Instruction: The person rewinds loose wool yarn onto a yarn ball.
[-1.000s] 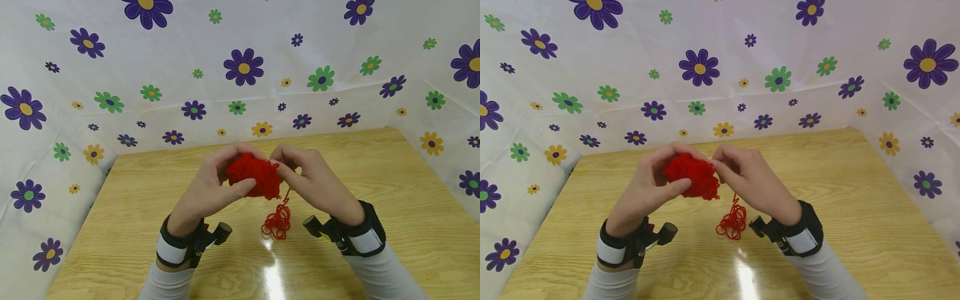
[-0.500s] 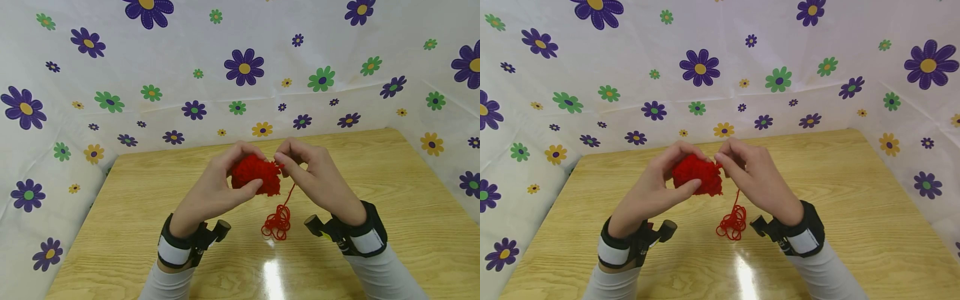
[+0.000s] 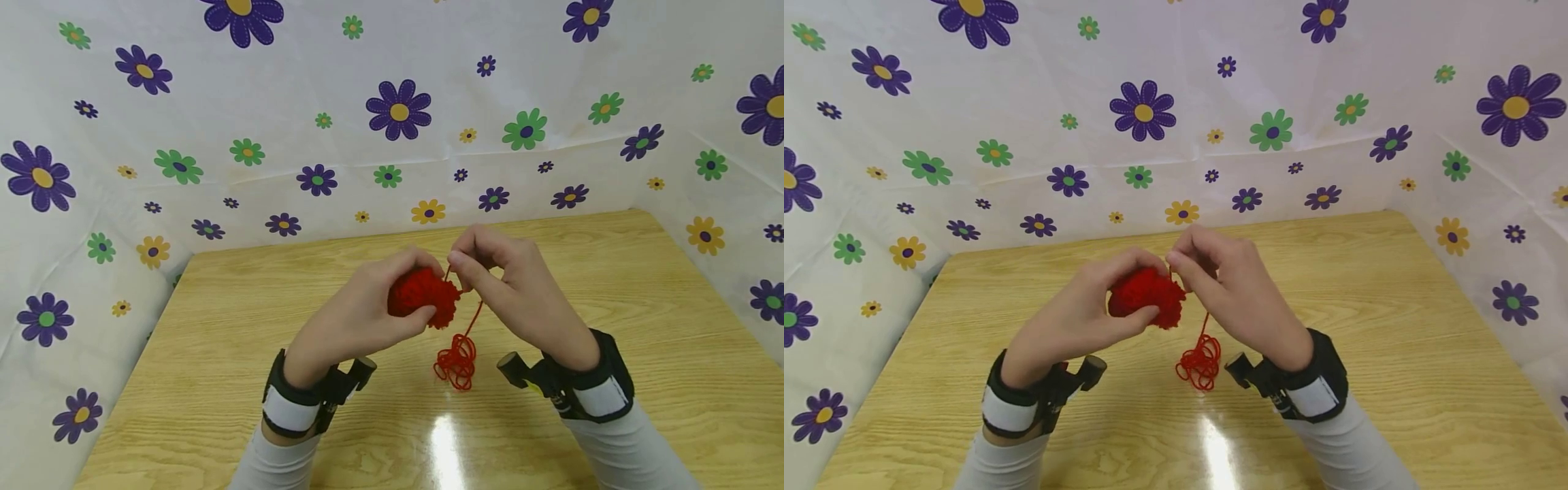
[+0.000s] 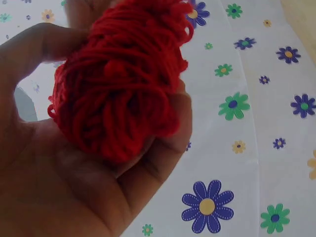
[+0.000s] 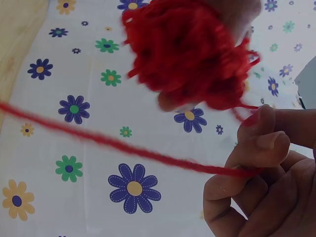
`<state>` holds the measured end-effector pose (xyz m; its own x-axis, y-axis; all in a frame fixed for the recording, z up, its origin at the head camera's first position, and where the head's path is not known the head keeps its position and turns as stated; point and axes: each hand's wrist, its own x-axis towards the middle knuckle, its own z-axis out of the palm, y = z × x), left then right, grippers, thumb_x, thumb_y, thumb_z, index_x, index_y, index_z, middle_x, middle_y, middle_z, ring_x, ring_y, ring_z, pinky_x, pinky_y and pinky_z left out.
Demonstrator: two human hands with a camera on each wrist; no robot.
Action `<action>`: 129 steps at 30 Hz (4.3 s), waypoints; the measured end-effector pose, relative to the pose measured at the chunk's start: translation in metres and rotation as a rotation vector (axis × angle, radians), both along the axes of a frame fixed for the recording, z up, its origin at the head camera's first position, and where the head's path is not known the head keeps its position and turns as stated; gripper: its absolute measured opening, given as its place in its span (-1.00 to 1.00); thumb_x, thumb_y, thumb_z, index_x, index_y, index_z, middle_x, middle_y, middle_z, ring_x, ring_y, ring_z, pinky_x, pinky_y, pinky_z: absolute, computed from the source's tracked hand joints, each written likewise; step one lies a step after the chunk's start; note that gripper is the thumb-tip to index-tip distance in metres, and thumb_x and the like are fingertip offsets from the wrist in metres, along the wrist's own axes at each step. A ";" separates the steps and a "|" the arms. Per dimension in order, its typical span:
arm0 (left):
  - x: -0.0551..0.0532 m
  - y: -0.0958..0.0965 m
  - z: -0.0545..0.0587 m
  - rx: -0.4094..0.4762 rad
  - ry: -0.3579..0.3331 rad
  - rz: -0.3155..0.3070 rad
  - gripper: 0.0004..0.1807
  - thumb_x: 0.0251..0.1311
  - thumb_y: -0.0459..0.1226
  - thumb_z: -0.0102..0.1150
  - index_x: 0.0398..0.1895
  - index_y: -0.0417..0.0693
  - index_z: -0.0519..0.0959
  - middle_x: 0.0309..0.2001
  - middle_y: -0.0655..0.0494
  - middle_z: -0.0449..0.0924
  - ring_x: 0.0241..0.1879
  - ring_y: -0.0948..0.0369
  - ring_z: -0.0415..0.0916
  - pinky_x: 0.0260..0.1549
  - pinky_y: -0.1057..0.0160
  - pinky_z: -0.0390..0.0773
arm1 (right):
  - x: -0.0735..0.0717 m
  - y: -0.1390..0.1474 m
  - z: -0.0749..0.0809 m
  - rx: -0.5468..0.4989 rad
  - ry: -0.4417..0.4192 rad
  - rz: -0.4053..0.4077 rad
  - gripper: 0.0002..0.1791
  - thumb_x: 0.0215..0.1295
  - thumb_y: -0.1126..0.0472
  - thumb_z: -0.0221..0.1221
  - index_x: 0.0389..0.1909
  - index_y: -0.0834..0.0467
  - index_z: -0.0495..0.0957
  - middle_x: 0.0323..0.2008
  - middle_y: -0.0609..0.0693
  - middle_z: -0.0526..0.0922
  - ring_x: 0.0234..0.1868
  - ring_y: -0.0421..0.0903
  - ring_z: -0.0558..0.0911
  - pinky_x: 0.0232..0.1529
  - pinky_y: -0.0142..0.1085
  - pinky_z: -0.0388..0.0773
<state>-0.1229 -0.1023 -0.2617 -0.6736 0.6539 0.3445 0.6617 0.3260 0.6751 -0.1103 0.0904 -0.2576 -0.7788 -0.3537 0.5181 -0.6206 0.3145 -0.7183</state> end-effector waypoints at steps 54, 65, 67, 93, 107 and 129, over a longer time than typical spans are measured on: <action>-0.025 -0.023 -0.008 0.905 -0.367 0.094 -0.69 0.14 -0.41 -0.01 -0.06 -0.14 0.22 0.02 -0.26 0.27 0.04 -0.13 0.28 -0.10 0.00 0.43 | 0.003 -0.003 -0.001 -0.008 -0.072 0.156 -0.89 0.19 0.39 0.07 -0.44 0.12 0.47 -0.65 -0.08 0.37 -0.58 -0.20 0.38 -0.62 -0.31 0.30; -0.010 -0.012 -0.004 1.054 -0.342 -0.047 -0.69 0.10 -0.41 0.03 -0.09 -0.15 0.25 -0.01 -0.25 0.26 0.05 -0.16 0.22 -0.09 -0.07 0.39 | -0.007 -0.011 -0.019 0.088 -0.098 0.278 -0.93 0.23 0.19 0.07 -0.35 0.03 0.53 -0.62 -0.15 0.49 -0.59 -0.26 0.43 -0.58 -0.35 0.40; -0.008 -0.007 -0.004 1.040 -0.355 -0.087 -0.67 0.09 -0.36 0.08 -0.10 -0.15 0.25 -0.02 -0.24 0.28 0.03 -0.14 0.24 -0.10 -0.07 0.40 | -0.011 -0.010 -0.026 0.096 -0.103 0.255 -0.93 0.22 0.17 0.07 -0.31 0.00 0.53 -0.60 -0.17 0.49 -0.57 -0.26 0.44 -0.57 -0.34 0.42; 0.001 -0.011 0.014 0.523 -0.285 -0.144 -0.63 0.07 -0.60 -0.01 -0.02 -0.43 0.23 -0.10 -0.20 0.37 -0.13 -0.10 0.43 -0.28 -0.03 0.51 | -0.019 0.003 -0.028 -0.002 -0.118 0.065 -0.92 0.31 0.15 -0.05 -0.35 0.00 0.41 -0.59 -0.09 0.45 -0.53 -0.21 0.41 -0.64 -0.29 0.38; 0.007 -0.008 0.016 0.103 -0.159 -0.097 -0.37 -0.02 -0.50 0.18 0.19 -0.17 0.24 -0.01 -0.04 0.44 -0.04 0.19 0.40 -0.25 0.25 0.53 | -0.001 -0.004 -0.001 0.012 -0.076 0.027 -0.90 0.28 0.32 -0.02 -0.43 0.18 0.41 -0.56 -0.01 0.46 -0.50 -0.17 0.44 -0.53 -0.31 0.44; -0.011 -0.009 -0.010 0.056 0.004 0.143 -0.66 0.06 -0.30 0.18 -0.04 0.02 0.48 -0.17 0.24 0.51 -0.25 0.29 0.45 -0.38 0.33 0.53 | 0.003 -0.006 -0.003 -0.013 -0.027 0.082 -0.90 0.24 0.38 0.00 -0.45 0.18 0.40 -0.64 -0.04 0.31 -0.58 -0.22 0.33 -0.64 -0.33 0.27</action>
